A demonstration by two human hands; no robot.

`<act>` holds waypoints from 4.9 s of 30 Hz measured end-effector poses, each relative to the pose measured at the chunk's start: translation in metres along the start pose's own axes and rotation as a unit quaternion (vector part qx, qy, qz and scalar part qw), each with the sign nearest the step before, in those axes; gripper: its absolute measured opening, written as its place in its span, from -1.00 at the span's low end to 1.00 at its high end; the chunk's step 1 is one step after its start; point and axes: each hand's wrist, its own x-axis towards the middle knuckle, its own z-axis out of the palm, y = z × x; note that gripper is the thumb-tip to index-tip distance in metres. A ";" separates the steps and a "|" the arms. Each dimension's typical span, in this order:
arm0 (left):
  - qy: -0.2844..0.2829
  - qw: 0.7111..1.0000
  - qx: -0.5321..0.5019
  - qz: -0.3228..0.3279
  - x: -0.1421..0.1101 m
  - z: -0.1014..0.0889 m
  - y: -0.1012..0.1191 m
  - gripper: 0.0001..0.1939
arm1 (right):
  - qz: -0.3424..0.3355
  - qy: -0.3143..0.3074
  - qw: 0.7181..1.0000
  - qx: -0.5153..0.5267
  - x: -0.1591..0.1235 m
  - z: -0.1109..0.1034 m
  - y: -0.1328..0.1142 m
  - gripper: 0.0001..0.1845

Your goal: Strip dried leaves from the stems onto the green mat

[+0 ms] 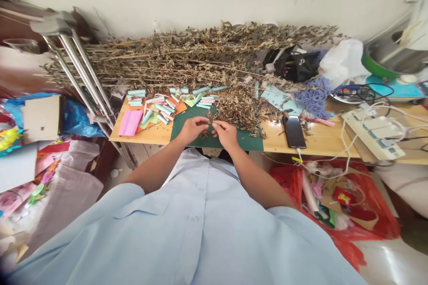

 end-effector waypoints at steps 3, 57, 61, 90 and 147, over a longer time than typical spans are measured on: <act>0.006 0.996 0.082 0.038 -0.003 -0.004 0.001 -0.79 | 0.017 -0.017 0.999 0.023 -0.001 0.004 0.001 -0.64; -0.001 0.963 0.224 0.152 -0.020 -0.011 -0.024 -0.82 | -0.092 -0.064 0.985 -0.134 -0.012 0.017 0.003 -0.62; -0.006 0.958 0.237 0.159 -0.021 -0.011 -0.026 -0.81 | -0.083 -0.065 0.986 -0.130 -0.012 0.013 0.000 -0.63; 0.026 0.967 -0.239 -0.081 -0.011 -0.008 -0.026 -0.71 | -0.055 -0.039 0.993 -0.092 -0.005 0.023 -0.004 -0.63; -0.003 0.945 -0.286 -0.161 -0.015 -0.004 0.002 -0.77 | -0.249 -0.123 0.907 -0.316 -0.013 0.007 -0.028 -0.77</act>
